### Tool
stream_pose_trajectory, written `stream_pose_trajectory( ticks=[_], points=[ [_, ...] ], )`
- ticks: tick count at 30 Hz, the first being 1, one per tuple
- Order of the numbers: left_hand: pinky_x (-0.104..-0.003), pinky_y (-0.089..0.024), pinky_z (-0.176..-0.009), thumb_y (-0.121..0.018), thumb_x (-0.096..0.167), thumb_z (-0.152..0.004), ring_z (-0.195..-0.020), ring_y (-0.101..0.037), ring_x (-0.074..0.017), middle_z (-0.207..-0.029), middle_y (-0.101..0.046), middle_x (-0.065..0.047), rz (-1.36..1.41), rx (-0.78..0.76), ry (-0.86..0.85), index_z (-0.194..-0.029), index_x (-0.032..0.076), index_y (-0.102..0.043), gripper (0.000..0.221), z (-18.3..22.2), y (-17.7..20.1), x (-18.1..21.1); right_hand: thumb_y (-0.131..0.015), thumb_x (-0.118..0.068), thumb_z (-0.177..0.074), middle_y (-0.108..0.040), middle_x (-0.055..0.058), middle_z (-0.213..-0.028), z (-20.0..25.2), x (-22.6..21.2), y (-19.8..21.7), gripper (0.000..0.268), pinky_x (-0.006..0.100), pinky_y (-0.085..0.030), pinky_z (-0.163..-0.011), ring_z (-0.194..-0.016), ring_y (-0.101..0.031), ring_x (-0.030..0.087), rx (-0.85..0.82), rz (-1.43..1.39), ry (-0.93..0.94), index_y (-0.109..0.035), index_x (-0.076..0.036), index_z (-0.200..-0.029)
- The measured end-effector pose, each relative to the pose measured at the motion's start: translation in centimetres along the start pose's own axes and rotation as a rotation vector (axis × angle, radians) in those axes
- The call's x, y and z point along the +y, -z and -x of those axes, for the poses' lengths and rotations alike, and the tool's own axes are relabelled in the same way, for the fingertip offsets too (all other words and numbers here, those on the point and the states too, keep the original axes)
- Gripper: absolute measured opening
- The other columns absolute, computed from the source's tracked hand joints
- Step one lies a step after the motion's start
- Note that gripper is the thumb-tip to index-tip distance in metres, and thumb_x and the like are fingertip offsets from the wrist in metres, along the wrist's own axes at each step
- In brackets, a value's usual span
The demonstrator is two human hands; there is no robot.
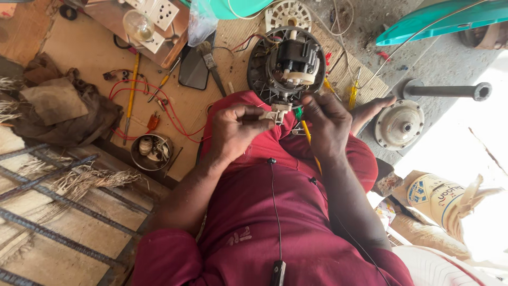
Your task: The person disassembles a standing electric fan motor while sitting on the floor. They use a screwdriver to remove screws from the fan housing and pliers to detach internal components, placing the removed parts on the floor.
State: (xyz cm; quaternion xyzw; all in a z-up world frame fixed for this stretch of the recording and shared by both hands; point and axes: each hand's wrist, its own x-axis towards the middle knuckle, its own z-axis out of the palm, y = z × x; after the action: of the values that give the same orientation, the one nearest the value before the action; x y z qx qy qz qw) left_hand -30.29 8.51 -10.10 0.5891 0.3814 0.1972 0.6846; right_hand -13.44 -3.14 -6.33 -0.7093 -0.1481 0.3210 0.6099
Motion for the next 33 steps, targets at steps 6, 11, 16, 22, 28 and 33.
stream_pose_trajectory(
  ticks=[6,11,16,22,28,33],
  points=[
    [-0.024,-0.062,-0.071,-0.091,0.010,-0.075,-0.076,-0.074,-0.0086,-0.087,-0.080,-0.006,0.033,-0.016,0.066,-0.099,0.000,-0.074,0.032,0.1,-1.9,0.8,-0.070,-0.011,-0.105,-0.068,0.001,-0.100,-0.3,1.1,0.5,0.019,0.021,-0.049,-0.073,-0.082,-0.058,0.005,-0.064,0.021,0.064,-0.073,0.000,-0.120],
    [-0.025,-0.062,-0.073,-0.089,0.005,-0.078,-0.081,-0.073,-0.0091,-0.096,-0.075,-0.007,0.272,-0.053,0.043,-0.106,0.001,-0.070,0.034,0.1,-2.4,0.2,-0.065,-0.006,-0.105,-0.072,0.007,-0.109,-1.3,1.5,1.7,0.013,0.023,-0.055,-0.076,-0.088,-0.065,0.009,-0.041,-0.169,0.055,-0.065,-0.002,-0.117],
    [-0.022,-0.064,-0.077,-0.089,0.009,-0.078,-0.083,-0.075,-0.0079,-0.098,-0.077,-0.005,0.281,-0.087,0.086,-0.107,0.000,-0.068,0.037,0.0,-2.6,-0.3,-0.064,-0.003,-0.104,-0.069,0.006,-0.113,-2.0,1.6,2.5,0.009,0.026,-0.060,-0.081,-0.092,-0.067,0.010,-0.114,-0.143,0.047,-0.063,-0.002,-0.113],
    [-0.031,-0.056,-0.086,-0.097,0.019,-0.076,-0.091,-0.061,-0.0144,-0.101,-0.067,-0.011,0.118,-0.128,0.166,-0.106,-0.004,-0.068,0.048,-0.2,-3.2,-0.3,-0.061,0.000,-0.104,-0.071,0.008,-0.113,-1.5,1.0,2.8,0.010,0.025,-0.058,-0.085,-0.094,-0.067,0.011,-0.139,-0.120,0.024,-0.061,-0.002,-0.114],
    [-0.031,-0.052,-0.100,-0.087,0.024,-0.079,-0.111,-0.066,-0.0161,-0.116,-0.072,-0.008,0.606,-0.318,0.330,-0.121,0.000,-0.067,0.053,-0.7,-3.8,-0.6,-0.064,0.001,-0.103,-0.073,0.008,-0.117,-1.1,0.9,2.8,0.012,0.023,-0.054,-0.075,-0.088,-0.064,0.010,-0.210,-0.116,0.051,-0.067,0.001,-0.115],
    [-0.030,-0.051,-0.102,-0.084,0.024,-0.081,-0.112,-0.065,-0.0158,-0.118,-0.071,-0.009,0.536,-0.370,0.399,-0.122,-0.002,-0.068,0.051,-0.8,-3.7,-0.8,-0.071,-0.001,-0.100,-0.075,0.006,-0.109,-1.3,1.4,1.2,0.020,0.023,-0.058,-0.086,-0.097,-0.069,0.009,-0.140,0.089,0.073,-0.071,0.001,-0.119]
  ],
)
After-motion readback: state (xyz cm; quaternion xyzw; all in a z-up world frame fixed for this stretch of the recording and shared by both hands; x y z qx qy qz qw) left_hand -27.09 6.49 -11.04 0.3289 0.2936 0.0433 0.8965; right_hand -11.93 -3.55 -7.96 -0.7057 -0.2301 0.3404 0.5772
